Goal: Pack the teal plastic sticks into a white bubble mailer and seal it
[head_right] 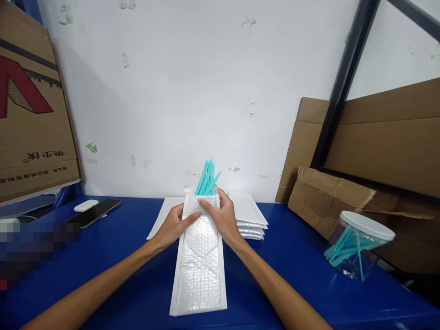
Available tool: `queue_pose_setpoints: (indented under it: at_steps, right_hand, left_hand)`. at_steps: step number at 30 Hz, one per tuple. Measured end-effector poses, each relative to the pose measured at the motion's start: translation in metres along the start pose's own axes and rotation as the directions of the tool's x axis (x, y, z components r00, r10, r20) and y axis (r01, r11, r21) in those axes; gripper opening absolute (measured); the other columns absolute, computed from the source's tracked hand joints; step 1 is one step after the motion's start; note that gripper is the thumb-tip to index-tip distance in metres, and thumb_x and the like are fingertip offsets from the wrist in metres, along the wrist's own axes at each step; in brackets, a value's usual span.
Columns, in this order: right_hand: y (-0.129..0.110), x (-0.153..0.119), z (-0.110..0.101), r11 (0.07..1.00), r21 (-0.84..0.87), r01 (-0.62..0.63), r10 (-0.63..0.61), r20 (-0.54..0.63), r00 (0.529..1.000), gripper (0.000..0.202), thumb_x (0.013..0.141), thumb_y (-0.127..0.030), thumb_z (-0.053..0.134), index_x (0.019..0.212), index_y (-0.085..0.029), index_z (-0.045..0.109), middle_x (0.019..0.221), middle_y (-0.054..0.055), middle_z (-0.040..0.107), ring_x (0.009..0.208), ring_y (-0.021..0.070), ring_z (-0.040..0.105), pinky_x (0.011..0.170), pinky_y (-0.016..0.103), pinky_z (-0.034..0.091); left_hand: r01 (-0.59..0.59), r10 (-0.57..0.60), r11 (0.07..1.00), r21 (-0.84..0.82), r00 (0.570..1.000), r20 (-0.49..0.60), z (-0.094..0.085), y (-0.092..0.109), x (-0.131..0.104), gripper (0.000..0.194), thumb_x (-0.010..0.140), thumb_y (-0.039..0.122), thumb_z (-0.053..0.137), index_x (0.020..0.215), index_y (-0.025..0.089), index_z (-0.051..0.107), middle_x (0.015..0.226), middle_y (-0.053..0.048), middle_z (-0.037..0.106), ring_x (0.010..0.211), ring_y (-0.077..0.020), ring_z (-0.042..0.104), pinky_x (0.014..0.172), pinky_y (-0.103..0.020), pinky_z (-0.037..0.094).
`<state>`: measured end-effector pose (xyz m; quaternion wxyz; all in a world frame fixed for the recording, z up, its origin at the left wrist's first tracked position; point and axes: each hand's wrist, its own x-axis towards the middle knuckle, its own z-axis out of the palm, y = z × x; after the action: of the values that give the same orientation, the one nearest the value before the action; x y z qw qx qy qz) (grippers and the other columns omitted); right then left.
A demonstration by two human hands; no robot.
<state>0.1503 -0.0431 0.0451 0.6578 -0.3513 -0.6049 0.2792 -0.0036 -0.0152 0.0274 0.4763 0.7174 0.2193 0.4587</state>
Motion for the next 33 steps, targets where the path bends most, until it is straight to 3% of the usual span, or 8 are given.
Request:
queue_pose_setpoints:
  at_steps: [5, 7, 15, 20, 33]
  right_hand:
    - [0.000, 0.000, 0.001, 0.999, -0.036, 0.007, -0.006, 0.030, 1.000, 0.036, 0.079, -0.042, 0.068, 0.107, -0.019, 0.061, 0.098, 0.006, 0.068, 0.090, 0.0230, 0.062, 0.078, 0.034, 0.050]
    - [0.001, 0.000, 0.001, 0.999, -0.035, 0.002, -0.001, 0.031, 1.000, 0.036, 0.079, -0.042, 0.068, 0.107, -0.020, 0.061, 0.098, 0.005, 0.068, 0.090, 0.0228, 0.062, 0.077, 0.033, 0.050]
    - [-0.001, 0.000, 0.001, 1.000, 0.001, -0.016, 0.016, 0.002, 1.000, 0.036, 0.078, -0.041, 0.069, 0.106, -0.020, 0.060, 0.097, 0.005, 0.068, 0.087, 0.0220, 0.062, 0.074, 0.032, 0.050]
    - [-0.010, -0.002, 0.003, 0.999, -0.035, 0.013, -0.013, -0.003, 1.000, 0.035, 0.081, -0.042, 0.066, 0.107, -0.021, 0.059, 0.099, 0.005, 0.067, 0.092, 0.0227, 0.060, 0.080, 0.033, 0.049]
    - [-0.028, -0.008, 0.008, 0.993, -0.042, 0.110, -0.110, -0.002, 0.994, 0.036, 0.089, -0.038, 0.058, 0.122, -0.023, 0.053, 0.121, 0.005, 0.060, 0.109, 0.0228, 0.057, 0.094, 0.037, 0.044]
  left_hand:
    - [-0.066, 0.084, 0.957, 0.283, 0.995, -0.051, -0.007, -0.004, 0.000, 0.039, 0.084, 0.046, 0.059, 0.105, 0.014, 0.065, 0.092, -0.008, 0.070, 0.084, -0.0238, 0.064, 0.071, -0.031, 0.049]
    - [-0.073, 0.095, 0.945, 0.320, 0.994, -0.053, -0.008, -0.004, 0.000, 0.039, 0.084, 0.047, 0.059, 0.103, 0.014, 0.066, 0.090, -0.007, 0.070, 0.083, -0.0235, 0.063, 0.071, -0.031, 0.049]
    - [-0.051, 0.053, 0.998, 0.032, 0.998, -0.035, 0.000, 0.007, -0.002, 0.045, 0.086, 0.044, 0.059, 0.120, 0.014, 0.059, 0.103, -0.010, 0.069, 0.091, -0.0251, 0.064, 0.074, -0.032, 0.051]
    - [-0.078, 0.081, 0.996, 0.047, 0.994, -0.077, 0.003, 0.014, -0.005, 0.047, 0.086, 0.043, 0.059, 0.122, 0.014, 0.058, 0.109, -0.011, 0.068, 0.094, -0.0257, 0.064, 0.077, -0.033, 0.051]
    - [-0.104, 0.105, 0.994, 0.015, 0.994, -0.025, 0.004, 0.031, -0.009, 0.046, 0.088, 0.040, 0.059, 0.127, 0.016, 0.054, 0.117, -0.010, 0.065, 0.098, -0.0242, 0.063, 0.077, -0.030, 0.050]
